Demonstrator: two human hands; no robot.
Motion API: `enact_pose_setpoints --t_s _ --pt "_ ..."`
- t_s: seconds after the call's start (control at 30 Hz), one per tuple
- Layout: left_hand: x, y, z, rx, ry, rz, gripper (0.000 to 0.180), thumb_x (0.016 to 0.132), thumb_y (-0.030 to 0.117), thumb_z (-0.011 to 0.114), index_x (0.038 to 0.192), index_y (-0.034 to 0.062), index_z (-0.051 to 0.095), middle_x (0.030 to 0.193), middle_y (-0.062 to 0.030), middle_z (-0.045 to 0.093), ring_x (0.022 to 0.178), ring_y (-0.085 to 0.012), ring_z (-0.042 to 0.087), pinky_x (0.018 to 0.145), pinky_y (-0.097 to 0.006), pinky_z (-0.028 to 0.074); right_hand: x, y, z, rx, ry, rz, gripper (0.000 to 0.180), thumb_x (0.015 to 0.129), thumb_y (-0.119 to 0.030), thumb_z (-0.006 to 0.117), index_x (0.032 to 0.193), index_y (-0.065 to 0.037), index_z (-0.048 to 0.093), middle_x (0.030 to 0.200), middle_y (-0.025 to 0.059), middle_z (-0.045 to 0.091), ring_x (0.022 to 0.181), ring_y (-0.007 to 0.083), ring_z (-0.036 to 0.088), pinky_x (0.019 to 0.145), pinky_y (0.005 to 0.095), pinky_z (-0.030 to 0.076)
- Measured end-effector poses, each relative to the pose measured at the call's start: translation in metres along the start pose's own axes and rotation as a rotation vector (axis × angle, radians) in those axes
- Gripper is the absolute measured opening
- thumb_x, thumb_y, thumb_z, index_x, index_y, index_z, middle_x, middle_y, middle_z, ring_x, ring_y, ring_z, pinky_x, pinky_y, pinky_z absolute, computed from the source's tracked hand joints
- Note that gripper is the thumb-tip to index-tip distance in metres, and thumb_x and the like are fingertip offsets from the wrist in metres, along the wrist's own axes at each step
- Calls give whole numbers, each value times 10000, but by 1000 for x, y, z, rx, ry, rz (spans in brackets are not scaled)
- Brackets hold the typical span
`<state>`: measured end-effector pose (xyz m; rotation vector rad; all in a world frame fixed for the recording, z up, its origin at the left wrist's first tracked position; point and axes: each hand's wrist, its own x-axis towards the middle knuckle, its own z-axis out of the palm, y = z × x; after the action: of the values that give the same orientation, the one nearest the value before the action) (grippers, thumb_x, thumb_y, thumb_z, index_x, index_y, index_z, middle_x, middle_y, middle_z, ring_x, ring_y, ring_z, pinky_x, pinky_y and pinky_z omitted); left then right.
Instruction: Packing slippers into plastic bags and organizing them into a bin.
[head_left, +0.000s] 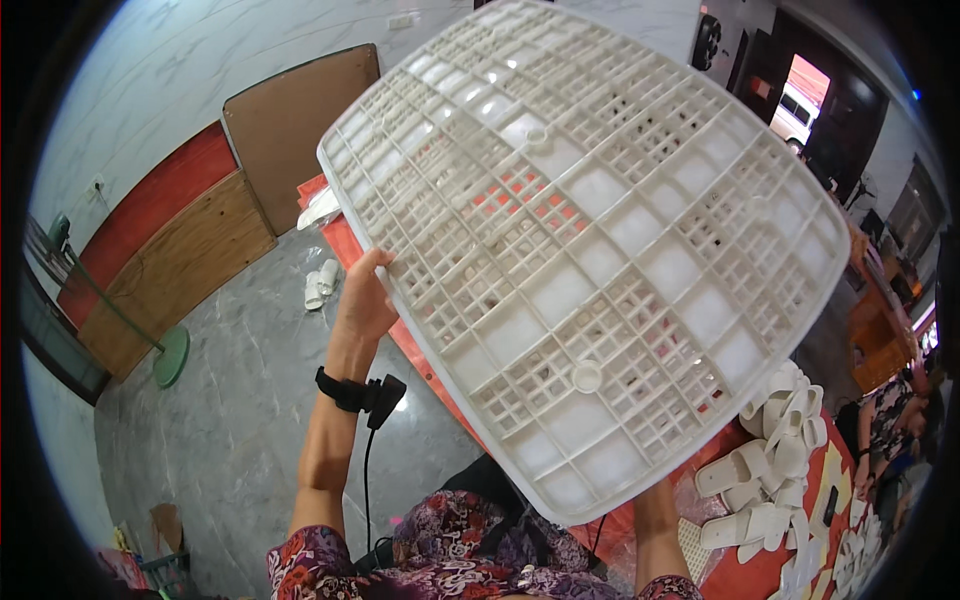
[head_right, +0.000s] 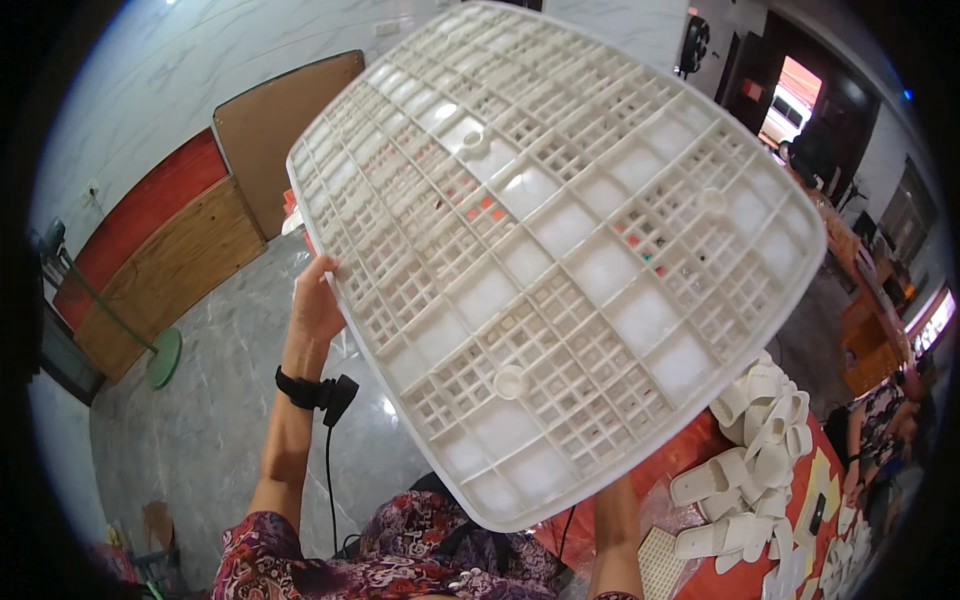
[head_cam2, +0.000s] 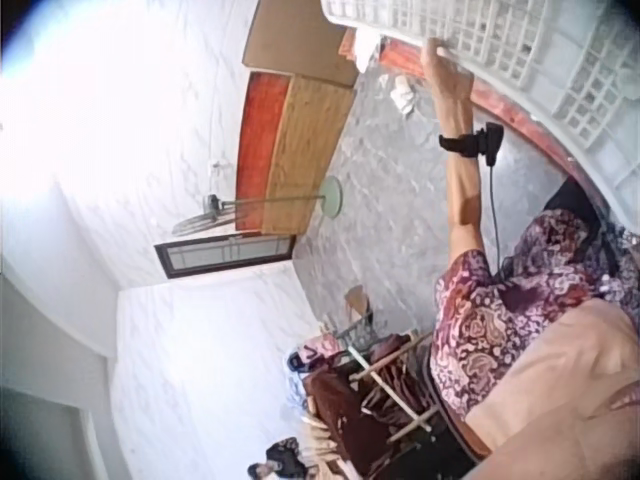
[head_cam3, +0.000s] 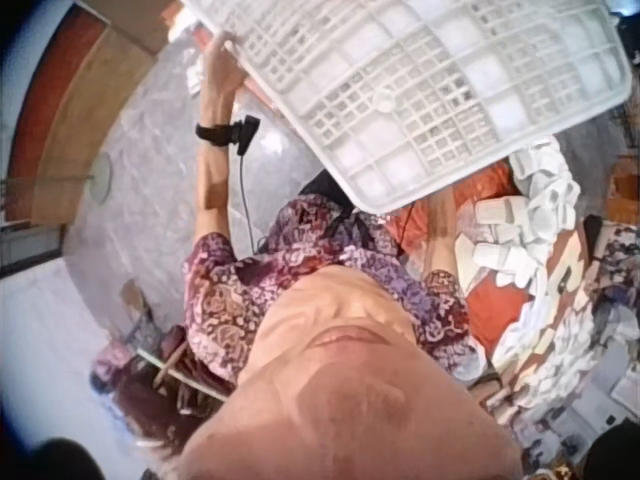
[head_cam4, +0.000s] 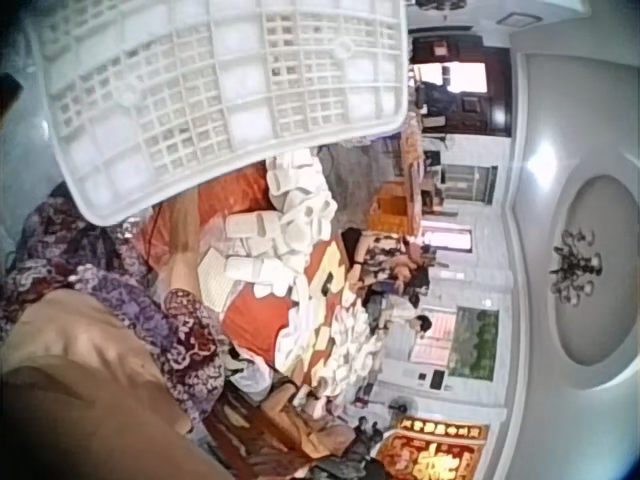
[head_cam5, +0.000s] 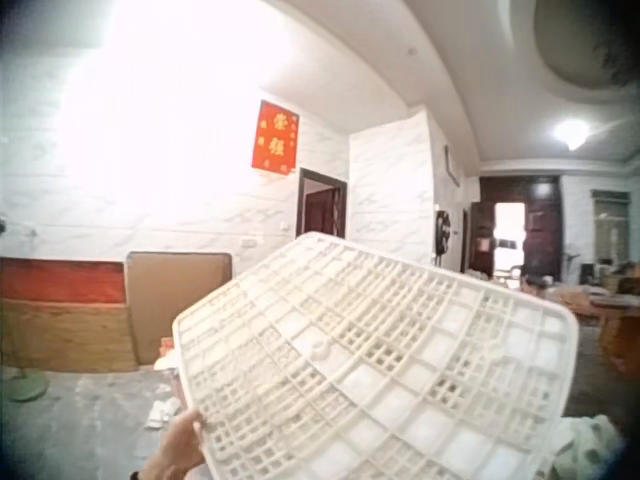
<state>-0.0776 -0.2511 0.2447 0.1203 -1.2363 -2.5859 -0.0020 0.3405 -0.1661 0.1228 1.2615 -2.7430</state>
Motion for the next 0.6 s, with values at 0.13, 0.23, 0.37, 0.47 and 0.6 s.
enact_pose_setpoints --t_s 0.13,0.23,0.37,0.47,0.6 --pt "-6 12 24 17 -75 -4 477 749 149 494 1194 -11 430 1086 -114 527 975 -239 554 823 -409 478 77 -29 101 37 12 -18 498 910 -501 326 1078 -83 536 996 70 582 915 186 547 818 346 444" --pt "-5 18 22 14 -103 50 548 764 186 469 1260 -29 382 1152 -159 527 997 -279 561 818 -456 490 48 -34 97 59 18 -21 494 910 -496 327 1078 -82 536 996 69 583 916 187 547 820 345 444" --pt "1 19 18 -133 -177 10 529 776 158 466 1252 -57 382 1190 -179 523 1051 -297 541 926 -426 422 47 -50 131 88 46 -54 488 911 -489 328 1078 -81 536 996 69 584 918 187 548 823 345 444" --pt "-5 20 17 -190 -118 10 505 756 110 492 1229 -36 392 1135 -149 518 1018 -264 542 881 -406 457 61 -69 160 110 62 -80 484 912 -484 329 1078 -80 536 997 69 584 920 187 549 825 344 444" --pt "-16 26 -19 -200 -97 51 524 760 122 496 1246 -45 392 1199 -173 512 1058 -294 543 934 -407 436 88 -86 220 139 68 -107 478 912 -477 330 1078 -79 536 997 69 585 922 187 550 828 343 444"
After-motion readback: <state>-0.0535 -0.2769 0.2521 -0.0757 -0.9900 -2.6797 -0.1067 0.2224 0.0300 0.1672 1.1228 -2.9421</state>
